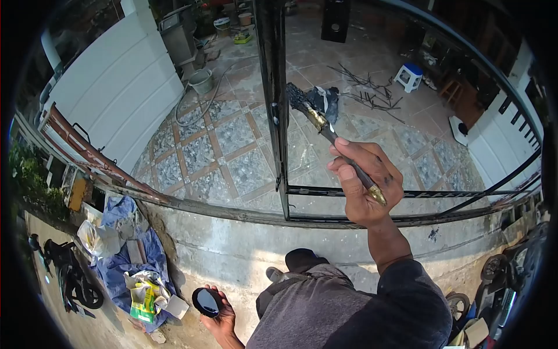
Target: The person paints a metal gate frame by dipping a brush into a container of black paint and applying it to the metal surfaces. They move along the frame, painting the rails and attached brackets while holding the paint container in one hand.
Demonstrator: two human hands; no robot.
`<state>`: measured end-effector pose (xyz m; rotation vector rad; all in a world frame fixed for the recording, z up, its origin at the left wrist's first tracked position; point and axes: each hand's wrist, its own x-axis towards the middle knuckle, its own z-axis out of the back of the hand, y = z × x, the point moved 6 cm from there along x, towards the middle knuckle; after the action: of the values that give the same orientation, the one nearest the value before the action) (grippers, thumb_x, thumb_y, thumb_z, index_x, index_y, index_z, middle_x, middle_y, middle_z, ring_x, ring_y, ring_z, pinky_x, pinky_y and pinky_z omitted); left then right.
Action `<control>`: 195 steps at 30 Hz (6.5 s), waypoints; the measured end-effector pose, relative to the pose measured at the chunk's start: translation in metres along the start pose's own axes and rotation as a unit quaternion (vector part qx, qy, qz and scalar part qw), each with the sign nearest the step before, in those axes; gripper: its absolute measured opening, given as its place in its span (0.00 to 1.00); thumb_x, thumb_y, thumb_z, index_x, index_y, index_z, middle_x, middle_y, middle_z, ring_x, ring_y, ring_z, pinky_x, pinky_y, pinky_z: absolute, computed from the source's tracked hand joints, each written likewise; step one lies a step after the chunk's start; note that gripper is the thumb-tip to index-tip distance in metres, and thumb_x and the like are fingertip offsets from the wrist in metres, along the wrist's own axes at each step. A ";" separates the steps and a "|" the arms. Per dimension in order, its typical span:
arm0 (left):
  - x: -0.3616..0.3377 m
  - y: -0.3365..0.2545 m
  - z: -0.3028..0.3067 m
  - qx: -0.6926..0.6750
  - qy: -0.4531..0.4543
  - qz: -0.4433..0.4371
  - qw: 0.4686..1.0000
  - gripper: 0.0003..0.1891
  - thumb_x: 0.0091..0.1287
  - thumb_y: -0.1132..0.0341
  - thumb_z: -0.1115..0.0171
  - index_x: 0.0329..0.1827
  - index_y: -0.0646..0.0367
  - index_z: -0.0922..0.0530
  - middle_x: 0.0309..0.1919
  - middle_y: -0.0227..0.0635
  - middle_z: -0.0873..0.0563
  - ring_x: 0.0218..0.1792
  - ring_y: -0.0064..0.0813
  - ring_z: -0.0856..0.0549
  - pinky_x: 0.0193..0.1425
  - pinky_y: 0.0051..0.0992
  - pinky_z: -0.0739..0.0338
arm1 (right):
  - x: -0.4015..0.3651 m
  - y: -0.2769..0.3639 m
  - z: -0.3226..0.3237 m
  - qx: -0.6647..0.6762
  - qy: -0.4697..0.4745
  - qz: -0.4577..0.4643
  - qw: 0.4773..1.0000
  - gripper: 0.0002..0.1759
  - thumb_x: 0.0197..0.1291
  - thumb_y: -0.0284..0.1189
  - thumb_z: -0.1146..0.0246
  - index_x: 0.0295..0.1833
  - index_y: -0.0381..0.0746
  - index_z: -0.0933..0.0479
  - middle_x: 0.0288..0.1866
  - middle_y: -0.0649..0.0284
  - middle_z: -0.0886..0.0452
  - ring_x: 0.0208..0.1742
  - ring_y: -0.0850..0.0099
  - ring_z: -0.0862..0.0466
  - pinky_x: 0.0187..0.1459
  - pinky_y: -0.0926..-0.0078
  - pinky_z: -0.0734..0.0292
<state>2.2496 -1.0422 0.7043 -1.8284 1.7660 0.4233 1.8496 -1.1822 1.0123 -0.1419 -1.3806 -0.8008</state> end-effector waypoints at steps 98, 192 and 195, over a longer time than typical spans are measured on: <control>0.568 0.849 -0.862 0.423 0.180 0.779 0.425 0.28 0.71 0.58 0.51 0.73 0.56 0.34 0.63 0.46 0.20 0.56 0.50 0.15 0.51 0.44 0.14 | -0.114 -0.468 -0.200 -0.409 -0.496 -0.759 -0.107 0.15 0.62 0.33 0.43 0.46 0.38 0.16 0.42 0.44 0.14 0.46 0.46 0.14 0.49 0.50 0.19; 0.003 1.883 -0.771 0.458 0.162 0.857 0.170 0.33 0.72 0.46 0.52 0.72 0.62 0.34 0.60 0.53 0.20 0.53 0.54 0.15 0.48 0.44 0.13 | -0.243 -0.768 0.699 -0.466 -0.659 -0.520 -0.281 0.13 0.65 0.32 0.40 0.46 0.35 0.17 0.24 0.55 0.16 0.19 0.65 0.15 0.25 0.67 0.20; -0.020 1.917 -0.766 0.472 0.146 0.859 0.131 0.34 0.72 0.45 0.52 0.72 0.62 0.33 0.60 0.53 0.20 0.53 0.55 0.15 0.48 0.45 0.13 | -0.214 -0.786 0.755 -0.372 -0.760 -0.446 -0.292 0.13 0.63 0.33 0.39 0.47 0.39 0.15 0.40 0.50 0.12 0.43 0.52 0.12 0.46 0.59 0.20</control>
<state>0.2435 -1.4348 0.9955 1.7023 2.2916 -0.4377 0.7846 -1.2677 0.7093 0.4972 0.5109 0.8141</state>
